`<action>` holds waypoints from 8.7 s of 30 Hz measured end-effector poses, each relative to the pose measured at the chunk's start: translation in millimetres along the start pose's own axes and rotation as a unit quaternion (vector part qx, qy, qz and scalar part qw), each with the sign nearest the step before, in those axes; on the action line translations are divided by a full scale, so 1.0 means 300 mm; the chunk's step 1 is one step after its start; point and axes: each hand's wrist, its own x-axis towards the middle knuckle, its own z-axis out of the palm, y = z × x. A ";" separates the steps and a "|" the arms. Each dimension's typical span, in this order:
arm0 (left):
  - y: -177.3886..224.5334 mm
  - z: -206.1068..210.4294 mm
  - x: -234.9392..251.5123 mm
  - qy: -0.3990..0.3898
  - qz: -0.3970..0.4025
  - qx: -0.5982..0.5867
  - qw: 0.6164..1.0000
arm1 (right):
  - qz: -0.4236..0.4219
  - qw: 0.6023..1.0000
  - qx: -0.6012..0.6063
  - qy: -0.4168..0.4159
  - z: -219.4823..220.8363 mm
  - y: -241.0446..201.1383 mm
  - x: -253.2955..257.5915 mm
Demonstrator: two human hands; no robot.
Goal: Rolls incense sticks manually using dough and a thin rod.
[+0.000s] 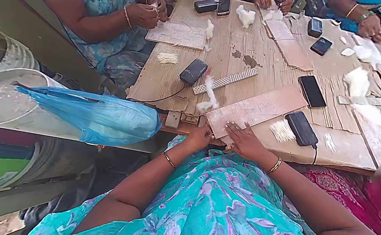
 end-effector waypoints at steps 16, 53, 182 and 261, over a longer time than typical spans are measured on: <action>0.008 -0.038 0.034 0.080 0.004 0.021 0.997 | 0.038 0.993 0.008 0.108 -0.007 0.021 0.186; 0.022 -0.029 0.001 -0.037 0.048 0.066 0.996 | 0.000 0.998 0.064 0.023 -0.033 -0.023 -0.092; -0.020 0.114 -0.144 0.036 0.089 0.058 0.994 | 0.390 0.886 0.058 0.245 -0.049 0.214 -0.309; 0.393 -0.020 0.144 0.216 0.108 -0.277 0.930 | 0.247 0.531 0.722 0.370 -0.283 0.040 -0.179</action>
